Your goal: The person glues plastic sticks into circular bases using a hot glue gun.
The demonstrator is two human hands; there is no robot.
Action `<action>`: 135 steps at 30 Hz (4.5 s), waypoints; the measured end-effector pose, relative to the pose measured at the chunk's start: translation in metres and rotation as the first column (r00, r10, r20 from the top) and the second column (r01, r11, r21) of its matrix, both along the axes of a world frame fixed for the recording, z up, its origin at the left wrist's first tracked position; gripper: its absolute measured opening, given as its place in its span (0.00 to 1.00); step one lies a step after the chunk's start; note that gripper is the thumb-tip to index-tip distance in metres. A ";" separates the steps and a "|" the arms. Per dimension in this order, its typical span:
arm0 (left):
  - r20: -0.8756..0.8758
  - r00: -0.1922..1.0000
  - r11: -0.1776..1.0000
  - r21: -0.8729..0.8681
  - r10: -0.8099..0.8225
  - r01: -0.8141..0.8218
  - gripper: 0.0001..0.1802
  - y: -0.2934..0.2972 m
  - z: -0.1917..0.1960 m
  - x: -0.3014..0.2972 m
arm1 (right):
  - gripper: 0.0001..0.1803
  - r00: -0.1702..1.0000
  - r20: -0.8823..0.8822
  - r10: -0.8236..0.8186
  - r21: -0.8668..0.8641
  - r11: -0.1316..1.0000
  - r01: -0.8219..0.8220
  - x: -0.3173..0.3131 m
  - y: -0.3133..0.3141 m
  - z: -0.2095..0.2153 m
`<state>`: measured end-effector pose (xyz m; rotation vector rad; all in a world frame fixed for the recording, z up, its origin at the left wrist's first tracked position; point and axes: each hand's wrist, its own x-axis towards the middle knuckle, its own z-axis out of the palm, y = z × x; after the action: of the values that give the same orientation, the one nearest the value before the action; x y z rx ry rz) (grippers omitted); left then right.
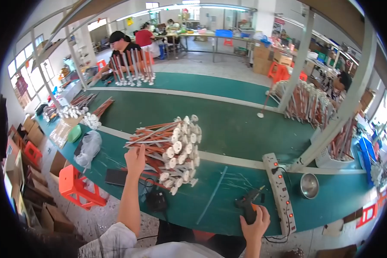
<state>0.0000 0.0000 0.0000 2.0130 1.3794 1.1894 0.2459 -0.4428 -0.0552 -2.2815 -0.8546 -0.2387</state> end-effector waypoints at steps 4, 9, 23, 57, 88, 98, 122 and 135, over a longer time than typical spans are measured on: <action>-0.197 0.980 0.989 -0.151 -0.023 -0.007 0.26 -0.024 -0.012 0.046 | 0.38 0.990 0.139 -0.010 -0.051 0.999 0.017 0.035 -0.033 0.009; -0.213 0.974 0.970 -0.240 -0.077 0.024 0.26 0.040 -0.044 0.045 | 0.34 0.991 0.105 -0.077 0.016 0.997 0.076 0.010 -0.017 0.010; 0.772 0.634 0.713 -0.471 0.048 0.519 0.21 0.135 -0.156 -0.073 | 0.32 0.996 -0.090 0.002 -0.285 0.958 -0.028 0.052 0.002 0.038; 0.026 0.676 0.676 0.060 -0.737 0.734 0.06 -0.264 0.007 0.106 | 0.09 0.747 -0.565 0.352 0.399 0.908 -0.126 -0.096 -0.037 0.020; -0.173 0.635 0.630 0.088 -0.753 0.771 0.06 -0.269 0.006 0.120 | 0.11 0.838 -0.457 0.298 0.328 0.932 -0.153 -0.085 -0.023 0.010; -0.225 0.609 0.617 0.046 -0.760 0.786 0.08 -0.261 0.000 0.121 | 0.12 0.814 -0.495 0.304 0.347 0.928 -0.135 -0.085 -0.022 0.009; -0.235 0.605 0.625 -0.016 -0.761 0.780 0.08 -0.260 0.001 0.120 | 0.12 0.811 -0.499 0.305 0.349 0.927 -0.133 -0.090 -0.021 0.004; -0.239 0.592 0.613 -0.015 -0.770 0.790 0.08 -0.260 0.003 0.121 | 0.11 0.813 -0.495 0.307 0.350 0.927 -0.137 -0.089 -0.025 0.007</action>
<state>0.1211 -0.2602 0.0034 2.4587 0.3448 0.6171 0.1574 -0.4674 -0.0482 -1.7946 -0.7144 0.3593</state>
